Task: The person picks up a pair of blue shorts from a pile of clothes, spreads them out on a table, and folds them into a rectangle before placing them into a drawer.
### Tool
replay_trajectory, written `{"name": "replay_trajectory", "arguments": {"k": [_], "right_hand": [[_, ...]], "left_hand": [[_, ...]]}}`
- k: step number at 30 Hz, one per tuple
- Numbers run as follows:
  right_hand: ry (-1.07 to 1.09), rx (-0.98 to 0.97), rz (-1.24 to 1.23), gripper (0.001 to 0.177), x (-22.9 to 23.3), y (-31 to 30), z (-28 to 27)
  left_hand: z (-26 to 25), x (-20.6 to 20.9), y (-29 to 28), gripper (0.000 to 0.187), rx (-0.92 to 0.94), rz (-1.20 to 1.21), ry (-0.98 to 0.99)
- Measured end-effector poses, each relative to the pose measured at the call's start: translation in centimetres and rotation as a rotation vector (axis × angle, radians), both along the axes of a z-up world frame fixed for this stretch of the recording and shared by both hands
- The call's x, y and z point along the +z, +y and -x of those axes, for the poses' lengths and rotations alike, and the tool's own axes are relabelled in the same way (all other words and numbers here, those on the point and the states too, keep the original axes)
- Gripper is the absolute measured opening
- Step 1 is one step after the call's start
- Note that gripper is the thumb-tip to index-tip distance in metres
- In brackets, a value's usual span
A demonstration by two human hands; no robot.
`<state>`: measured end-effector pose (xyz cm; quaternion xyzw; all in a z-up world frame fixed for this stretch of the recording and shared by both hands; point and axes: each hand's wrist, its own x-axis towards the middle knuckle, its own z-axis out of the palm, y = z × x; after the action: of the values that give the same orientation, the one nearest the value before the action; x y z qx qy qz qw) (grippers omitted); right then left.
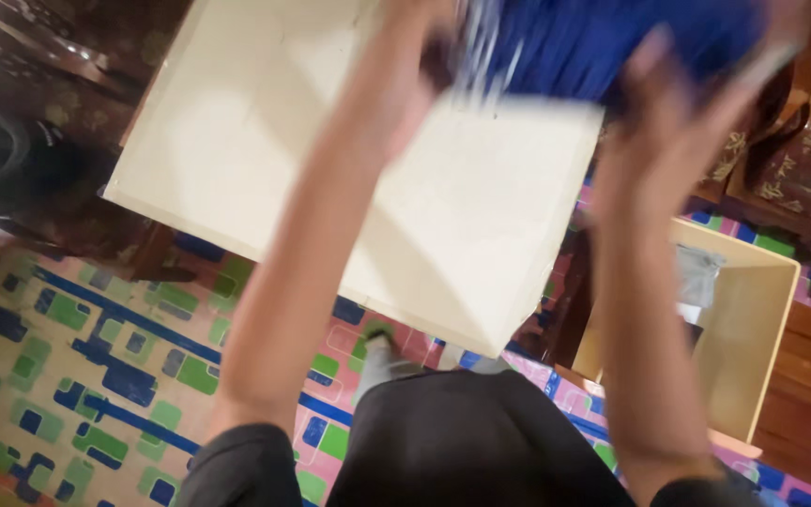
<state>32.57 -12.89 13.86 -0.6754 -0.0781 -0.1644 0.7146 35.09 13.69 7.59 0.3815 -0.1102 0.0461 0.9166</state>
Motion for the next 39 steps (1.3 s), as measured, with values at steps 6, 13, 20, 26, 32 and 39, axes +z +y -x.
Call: {"name": "replay_trajectory", "arguments": {"k": [6, 13, 20, 26, 32, 39], "right_hand": [[0.351, 0.006, -0.189, 0.061, -14.4, 4.3, 10.8], [1.006, -0.004, -0.453, 0.053, -19.8, 4.5, 19.3], [0.807, 0.567, -1.064, 0.078, -22.1, -1.5, 25.6], [0.78, 0.329, 0.346, 0.06, -21.9, -2.5, 28.3], [0.621, 0.274, 0.442, 0.034, -18.5, -2.2, 27.9], [0.583, 0.119, 0.621, 0.033, -13.0, -0.7, 11.6]], "left_hand": [[12.4, -14.8, -2.8, 0.042, 0.011, 0.127, 0.674], [23.9, -21.5, -1.9, 0.077, 0.149, -0.315, 0.755], [27.6, -16.0, 3.3, 0.052, -0.318, -0.293, 0.885], [29.2, -12.0, 5.6, 0.066, -0.437, -0.591, 0.54], [29.6, -7.9, 5.1, 0.035, -0.298, -1.098, 0.545], [18.4, -6.1, 5.0, 0.04, -0.158, -1.177, 0.642]]}}
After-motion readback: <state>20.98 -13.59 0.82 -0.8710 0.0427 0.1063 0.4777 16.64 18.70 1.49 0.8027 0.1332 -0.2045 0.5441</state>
